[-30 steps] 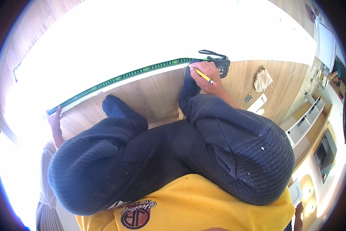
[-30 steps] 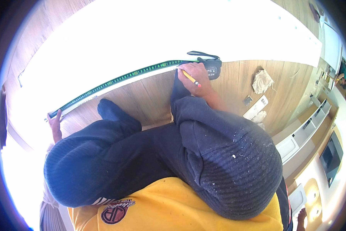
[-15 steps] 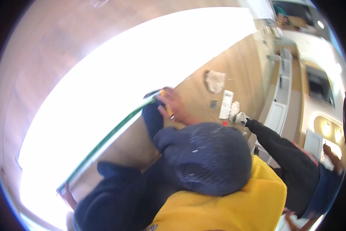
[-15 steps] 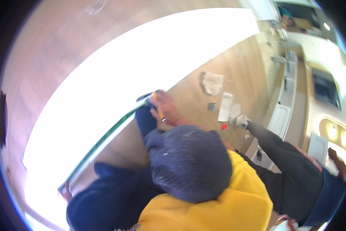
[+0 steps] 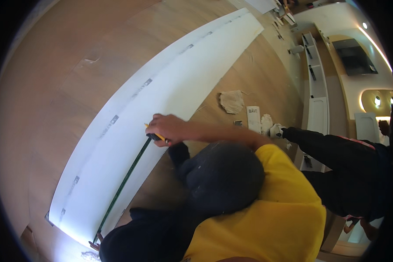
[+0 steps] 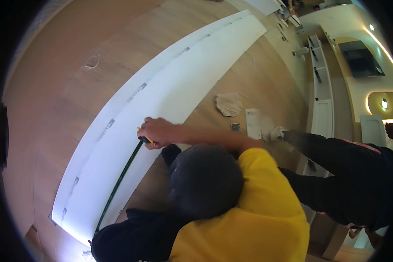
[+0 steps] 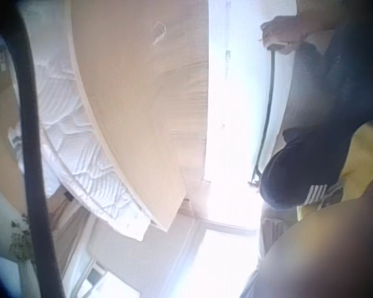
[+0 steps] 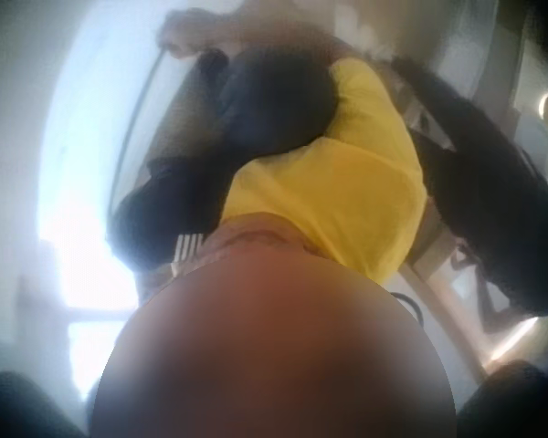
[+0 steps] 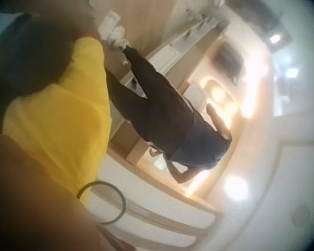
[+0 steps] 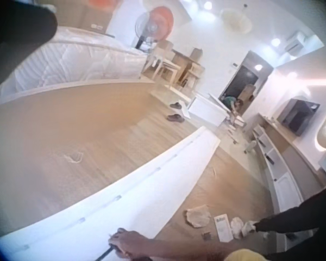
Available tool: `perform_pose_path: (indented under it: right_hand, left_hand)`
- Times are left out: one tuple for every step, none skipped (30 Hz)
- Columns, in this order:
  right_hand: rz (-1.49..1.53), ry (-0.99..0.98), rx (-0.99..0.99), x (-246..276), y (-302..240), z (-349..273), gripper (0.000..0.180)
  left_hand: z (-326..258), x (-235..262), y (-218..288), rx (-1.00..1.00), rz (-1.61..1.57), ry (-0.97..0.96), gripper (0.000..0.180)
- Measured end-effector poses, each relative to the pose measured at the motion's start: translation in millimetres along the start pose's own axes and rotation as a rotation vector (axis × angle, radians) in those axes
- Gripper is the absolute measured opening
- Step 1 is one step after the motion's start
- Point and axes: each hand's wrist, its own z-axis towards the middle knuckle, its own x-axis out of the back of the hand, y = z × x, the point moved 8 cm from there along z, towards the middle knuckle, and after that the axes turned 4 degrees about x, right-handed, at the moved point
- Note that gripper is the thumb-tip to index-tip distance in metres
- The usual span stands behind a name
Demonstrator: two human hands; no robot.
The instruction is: The person measures and marks a white panel using a tape measure and pencil, then moves around the room handling various flat panels and tools. They place a panel on the floor and continue measuring and marking it while seated.
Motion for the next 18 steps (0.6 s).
perform_pose_path:
  right_hand:
    - [-0.007, -0.112, -0.021, 12.4, -1.6, 13.0, 0.029]
    - [-0.016, -0.226, -0.05, 25.6, -4.3, 25.3, 0.029]
    - [0.017, -0.236, -0.039, 48.7, -11.7, 35.1, 0.029]
    - [0.07, -0.328, -0.018, 65.2, -21.4, 46.4, 0.03]
    - [0.283, -0.463, -0.036, 84.1, -31.6, 49.1, 0.031]
    - [0.265, -0.35, 0.003, 116.2, -47.5, 54.4, 0.034]
    - [0.168, -0.332, 0.005, 136.1, -63.3, 59.0, 0.039]
    - [0.098, -0.34, 0.046, 158.6, -82.5, 58.7, 0.041]
    - [-0.006, -0.253, 0.069, 174.1, -105.5, 56.1, 0.043]
    - [-0.077, -0.12, 0.153, 190.8, -130.3, 58.2, 0.044]
    - [-0.084, -0.02, 0.127, 201.2, -150.1, 48.9, 0.045]
    - [-0.002, -0.014, 0.077, 197.2, -166.2, 44.7, 0.043]
    - [0.075, 0.041, 0.059, 197.2, -177.0, 41.0, 0.041]
    - [0.219, 0.09, 0.023, 185.6, -180.8, 46.5, 0.038]
    - [0.374, 0.125, -0.043, 172.9, -178.4, 50.8, 0.034]
    - [0.363, 0.063, -0.048, 163.7, -178.5, 49.2, 0.039]
    - [0.35, -0.053, -0.136, 147.9, -173.5, 46.7, 0.044]
    - [0.4, -0.064, -0.148, 144.4, -169.1, 45.4, 0.045]
  left_hand:
    - [-10.9, 9.0, 14.8, -0.025, -0.018, 0.012, 0.055]
    - [-24.9, 21.5, 31.8, -0.065, -0.038, 0.031, 0.053]
    - [-42.4, 36.8, 52.5, -0.127, -0.06, 0.06, 0.052]
    - [-62.1, 55.1, 75.9, -0.196, -0.066, 0.092, 0.05]
    - [-82.0, 71.5, 102.5, -0.242, -0.022, 0.129, 0.048]
    - [-112.7, 89.3, 148.2, -0.508, 0.066, 0.199, 0.046]
    - [-151.4, 107.9, 196.1, -0.831, 0.091, 0.277, 0.045]
    - [-188.6, 123.6, 235.0, -1.024, 0.11, 0.367, 0.043]
    - [-184.4, 144.8, 251.0, -0.729, -0.266, 0.21, 0.044]
    - [-196.4, 156.3, 268.7, -0.559, -0.63, 0.107, 0.04]
    - [-218.7, 162.6, 289.4, -0.49, -0.702, 0.168, 0.038]
    - [-244.3, 167.3, 312.7, -0.468, -0.534, 0.253, 0.036]
    - [-265.8, 160.0, 340.3, -0.526, -0.321, 0.297, 0.034]
    - [-276.0, 151.9, 342.6, -0.334, -0.371, 0.338, 0.03]
    - [-295.1, 137.4, 361.9, -0.395, -0.137, 0.357, 0.028]
    - [-306.2, 125.4, 373.0, -0.367, 0.124, 0.361, 0.026]
    - [-324.7, 110.0, 398.3, -0.683, 0.303, 0.274, 0.027]
    - [-345.3, 89.2, 416.6, -0.975, 0.47, 0.167, 0.028]
